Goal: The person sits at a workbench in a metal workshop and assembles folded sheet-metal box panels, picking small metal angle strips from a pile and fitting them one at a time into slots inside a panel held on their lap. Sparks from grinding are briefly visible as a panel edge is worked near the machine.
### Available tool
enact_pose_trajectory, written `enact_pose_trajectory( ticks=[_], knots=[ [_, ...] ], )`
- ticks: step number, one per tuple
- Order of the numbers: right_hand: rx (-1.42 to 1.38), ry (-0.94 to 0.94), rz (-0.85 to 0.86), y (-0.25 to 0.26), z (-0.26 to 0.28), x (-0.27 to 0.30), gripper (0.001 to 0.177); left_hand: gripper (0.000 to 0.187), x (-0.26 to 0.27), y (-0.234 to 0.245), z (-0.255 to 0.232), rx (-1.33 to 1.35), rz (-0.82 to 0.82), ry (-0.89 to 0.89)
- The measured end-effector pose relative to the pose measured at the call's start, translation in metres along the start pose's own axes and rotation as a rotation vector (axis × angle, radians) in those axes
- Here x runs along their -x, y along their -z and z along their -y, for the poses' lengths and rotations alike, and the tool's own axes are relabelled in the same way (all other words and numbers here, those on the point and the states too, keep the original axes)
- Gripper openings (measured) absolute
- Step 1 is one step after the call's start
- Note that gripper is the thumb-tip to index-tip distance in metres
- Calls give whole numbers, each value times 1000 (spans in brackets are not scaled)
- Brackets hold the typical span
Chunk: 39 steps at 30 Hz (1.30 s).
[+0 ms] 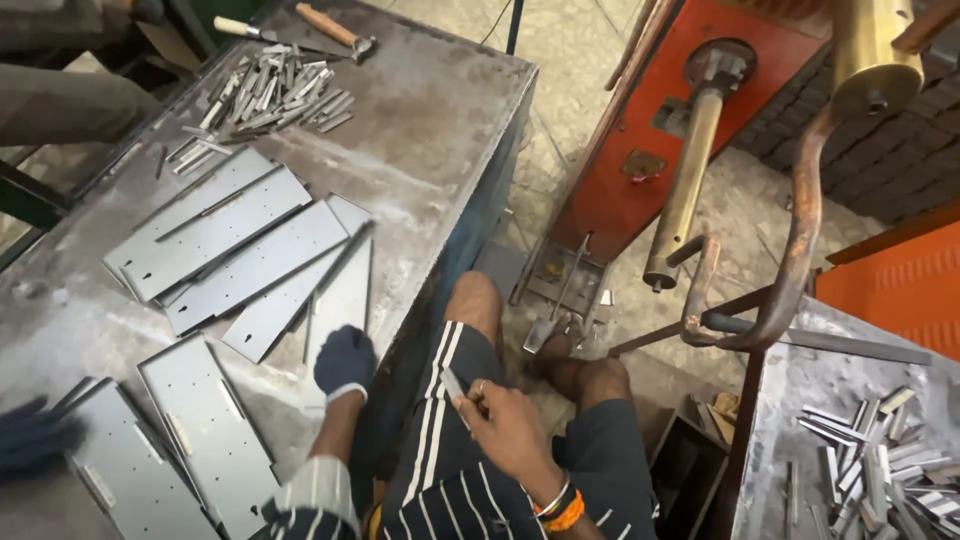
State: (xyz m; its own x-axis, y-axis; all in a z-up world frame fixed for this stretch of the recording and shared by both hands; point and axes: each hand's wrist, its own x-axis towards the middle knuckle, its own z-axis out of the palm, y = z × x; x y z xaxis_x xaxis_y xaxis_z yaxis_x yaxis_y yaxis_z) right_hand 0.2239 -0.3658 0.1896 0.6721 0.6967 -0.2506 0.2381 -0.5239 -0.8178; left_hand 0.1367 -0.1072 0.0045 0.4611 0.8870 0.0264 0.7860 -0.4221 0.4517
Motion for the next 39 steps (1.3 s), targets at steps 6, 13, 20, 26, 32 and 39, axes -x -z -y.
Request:
enact_pose_trajectory(
  ticks=[6,13,20,26,32,39],
  knots=[
    [34,-29,50,0,-1,2,30,59,44,61,-33,-198,-203,-128],
    [20,-25,23,5,2,4,30,135,-18,49,-35,-171,57,72],
    [21,18,-30,10,-2,7,31,125,-92,97,-60,136,442,207],
    [-46,-5,-74,21,-8,5,31,81,-170,38,-30,1124,712,244],
    [-476,-57,-169,40,-76,0,22,44,-79,61,-113,1565,857,96],
    [-725,-43,-462,97,-146,47,17,35,22,85,-215,1404,875,164]
  ],
)
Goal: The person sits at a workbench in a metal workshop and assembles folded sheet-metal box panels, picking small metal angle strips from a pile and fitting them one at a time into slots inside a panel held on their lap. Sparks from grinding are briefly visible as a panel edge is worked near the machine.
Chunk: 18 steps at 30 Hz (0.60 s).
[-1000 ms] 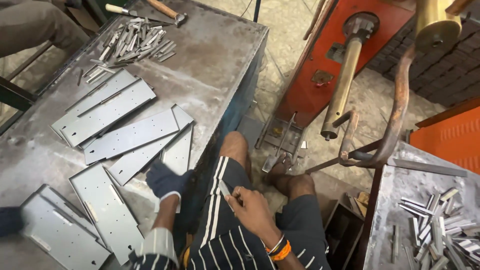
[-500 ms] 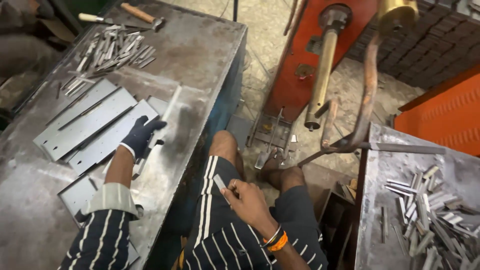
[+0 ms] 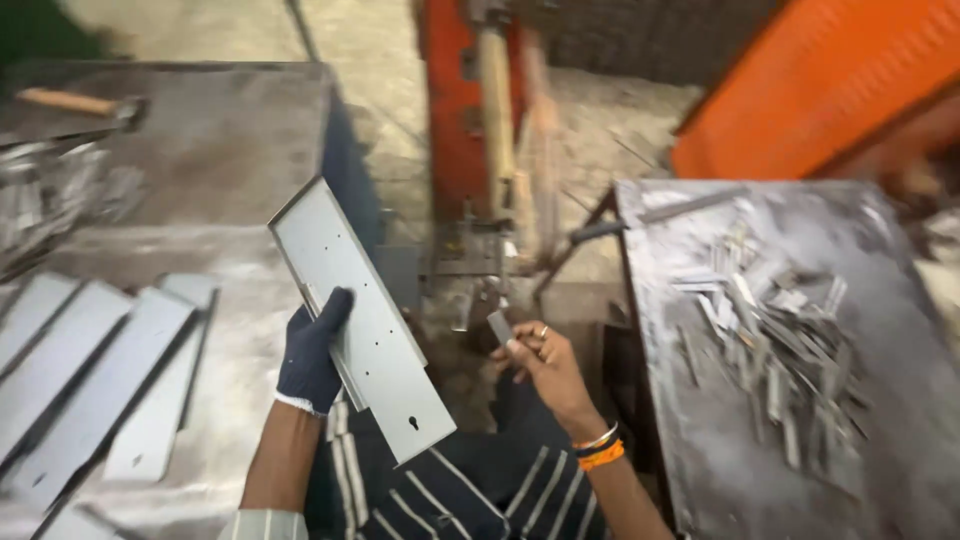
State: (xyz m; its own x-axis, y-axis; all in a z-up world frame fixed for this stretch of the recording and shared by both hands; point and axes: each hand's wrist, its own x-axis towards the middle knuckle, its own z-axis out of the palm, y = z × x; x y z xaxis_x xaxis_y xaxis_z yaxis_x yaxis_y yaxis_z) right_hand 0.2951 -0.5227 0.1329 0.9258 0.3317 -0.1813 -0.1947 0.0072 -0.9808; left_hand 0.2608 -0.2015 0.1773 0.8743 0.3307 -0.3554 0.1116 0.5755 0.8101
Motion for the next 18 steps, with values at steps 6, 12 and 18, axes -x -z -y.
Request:
enact_pose_trajectory(
  ticks=[6,12,18],
  knots=[
    [28,101,-450,116,-48,28,36,33,21,-69,55,53,61,191],
    [838,-133,-1004,224,-76,51,40,32,23,-77,121,30,58,227],
    [1174,-183,-1011,263,-106,35,41,32,42,-97,114,-7,38,273]
  ],
)
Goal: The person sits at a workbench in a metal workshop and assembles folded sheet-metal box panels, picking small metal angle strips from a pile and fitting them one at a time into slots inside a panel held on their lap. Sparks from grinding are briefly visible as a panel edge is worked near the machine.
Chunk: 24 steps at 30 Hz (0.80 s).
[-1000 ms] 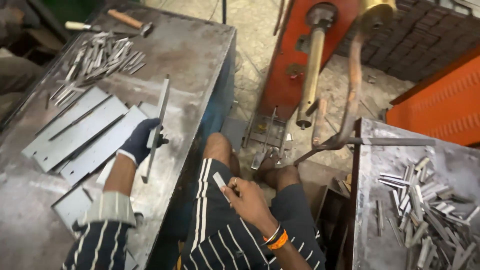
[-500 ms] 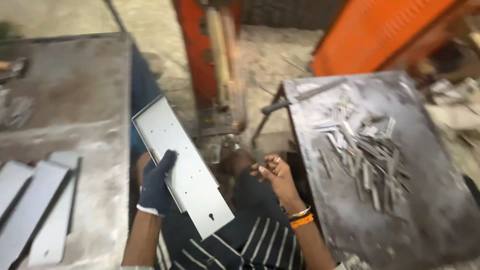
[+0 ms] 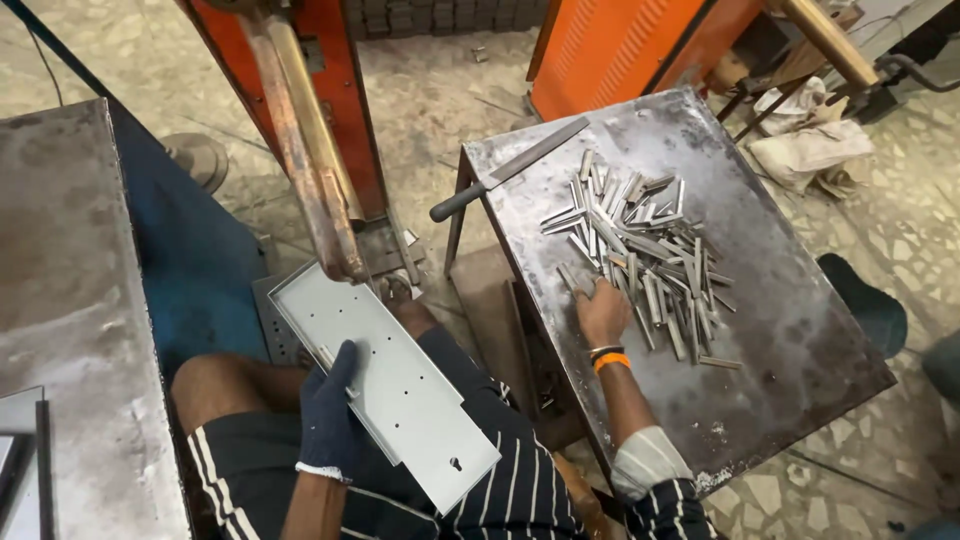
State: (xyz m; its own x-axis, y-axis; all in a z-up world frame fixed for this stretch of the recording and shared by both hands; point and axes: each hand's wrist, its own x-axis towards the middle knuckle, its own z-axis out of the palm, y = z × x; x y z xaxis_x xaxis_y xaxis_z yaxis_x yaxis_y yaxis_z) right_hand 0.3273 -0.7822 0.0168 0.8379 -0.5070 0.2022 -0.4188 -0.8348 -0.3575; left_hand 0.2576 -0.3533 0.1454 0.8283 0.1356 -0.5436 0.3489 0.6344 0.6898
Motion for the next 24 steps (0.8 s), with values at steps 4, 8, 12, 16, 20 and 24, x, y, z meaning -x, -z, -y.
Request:
enact_pose_trajectory(
  ticks=[4,8,12,16,20,24],
  knots=[
    [2,25,-8,-2,-2,-9,42,33,9,-3,-5,-21,1,11],
    [28,37,88,8,-1,-11,36,33,7,5,0,-56,-57,9],
    [33,26,84,27,1,-8,35,34,2,13,7,-120,-63,-26],
    [-20,-28,-9,38,0,0,28,34,8,8,6,-102,-42,-23],
    [-204,-136,-45,57,15,15,26,33,11,1,3,-80,-30,-49],
    [-706,-43,108,115,98,58,18,34,-5,20,20,-137,48,-157]
  ],
)
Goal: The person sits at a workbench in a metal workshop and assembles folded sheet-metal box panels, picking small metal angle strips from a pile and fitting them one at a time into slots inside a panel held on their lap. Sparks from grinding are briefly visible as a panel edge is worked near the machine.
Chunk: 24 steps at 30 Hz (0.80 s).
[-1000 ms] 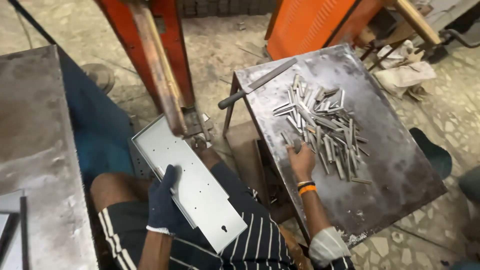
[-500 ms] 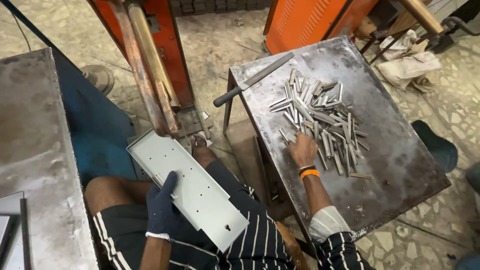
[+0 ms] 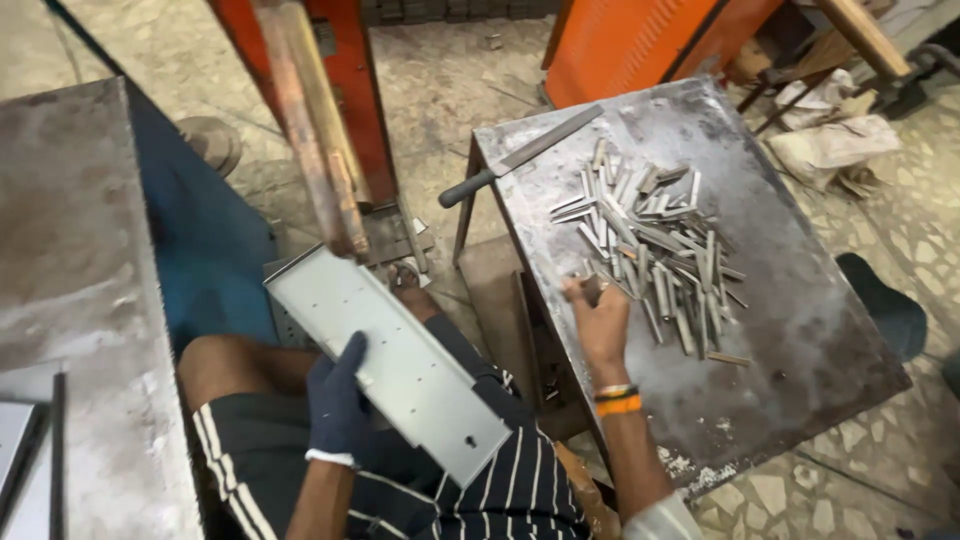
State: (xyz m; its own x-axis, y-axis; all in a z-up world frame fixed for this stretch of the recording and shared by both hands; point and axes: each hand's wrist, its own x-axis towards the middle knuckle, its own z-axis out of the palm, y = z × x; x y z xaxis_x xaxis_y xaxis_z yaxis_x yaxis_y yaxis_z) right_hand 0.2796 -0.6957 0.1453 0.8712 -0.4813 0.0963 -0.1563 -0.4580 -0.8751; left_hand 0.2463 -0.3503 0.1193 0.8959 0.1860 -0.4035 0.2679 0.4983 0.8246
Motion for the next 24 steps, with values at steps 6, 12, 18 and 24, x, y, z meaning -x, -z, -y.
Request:
enact_pose_trajectory(
  ticks=[6,12,18,24],
  knots=[
    [54,250,336,-53,122,88,11,32,31,-27,-13,-174,77,-136],
    [210,408,453,-67,148,115,32,31,33,-14,1,-117,-8,-134],
    [89,405,396,-72,166,118,22,30,48,-19,-5,-46,-56,-144],
    [217,685,263,-79,176,131,11,28,58,-27,-20,-108,-60,-234]
  ],
)
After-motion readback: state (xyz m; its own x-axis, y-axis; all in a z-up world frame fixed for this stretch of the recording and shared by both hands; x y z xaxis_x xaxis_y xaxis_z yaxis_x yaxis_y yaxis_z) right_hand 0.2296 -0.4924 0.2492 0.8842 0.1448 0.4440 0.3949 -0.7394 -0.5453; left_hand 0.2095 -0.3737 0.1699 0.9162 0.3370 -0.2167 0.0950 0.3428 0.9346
